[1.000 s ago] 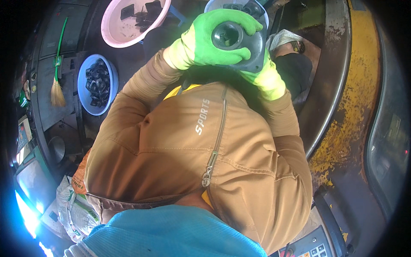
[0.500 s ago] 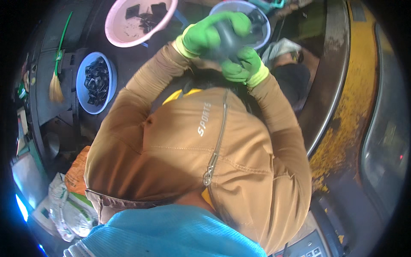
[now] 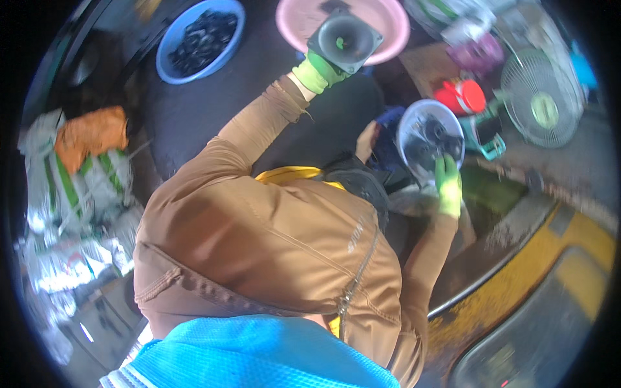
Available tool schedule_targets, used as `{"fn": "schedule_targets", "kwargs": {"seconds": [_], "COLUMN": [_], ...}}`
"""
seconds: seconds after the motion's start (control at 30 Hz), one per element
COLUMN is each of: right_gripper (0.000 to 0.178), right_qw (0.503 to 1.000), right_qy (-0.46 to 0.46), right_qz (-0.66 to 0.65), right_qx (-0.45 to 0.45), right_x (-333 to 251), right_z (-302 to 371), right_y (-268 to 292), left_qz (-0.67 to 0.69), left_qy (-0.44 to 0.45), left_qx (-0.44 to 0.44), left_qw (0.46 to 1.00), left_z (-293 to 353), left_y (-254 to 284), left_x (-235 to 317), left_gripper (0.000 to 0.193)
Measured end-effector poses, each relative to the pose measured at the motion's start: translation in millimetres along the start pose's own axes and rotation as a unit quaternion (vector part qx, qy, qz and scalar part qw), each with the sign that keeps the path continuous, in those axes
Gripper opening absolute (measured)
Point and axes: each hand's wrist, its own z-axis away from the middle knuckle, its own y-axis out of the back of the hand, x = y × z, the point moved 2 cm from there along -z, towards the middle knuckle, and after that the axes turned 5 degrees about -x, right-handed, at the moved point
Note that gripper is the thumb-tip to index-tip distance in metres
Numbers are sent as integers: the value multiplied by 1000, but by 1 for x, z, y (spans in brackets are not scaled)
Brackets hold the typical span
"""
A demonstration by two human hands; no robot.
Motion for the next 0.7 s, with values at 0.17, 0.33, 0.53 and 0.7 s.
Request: {"fn": "schedule_targets", "kwargs": {"seconds": [0.17, 0.33, 0.53, 0.7], "right_gripper": [44, 41, 28, 19], "right_qw": [999, 983, 971, 910], "right_qy": [5, -96, -80, -154], "right_qz": [-46, -147, -223, -384], "right_qx": [-6, -46, -37, 4], "right_x": [52, 93, 54, -2], "right_z": [-3, -7, 8, 23], "right_y": [-36, -54, -29, -7], "left_qz": [-292, -467, -609, -850], "left_qy": [410, 610, 375, 69], "left_qx": [-51, -152, 85, -184], "left_qw": [863, 622, 694, 489], "left_z": [148, 226, 116, 4], "left_y": [113, 208, 310, 277], "left_x": [-91, -142, -163, -166], "left_gripper": [40, 55, 31, 28]}}
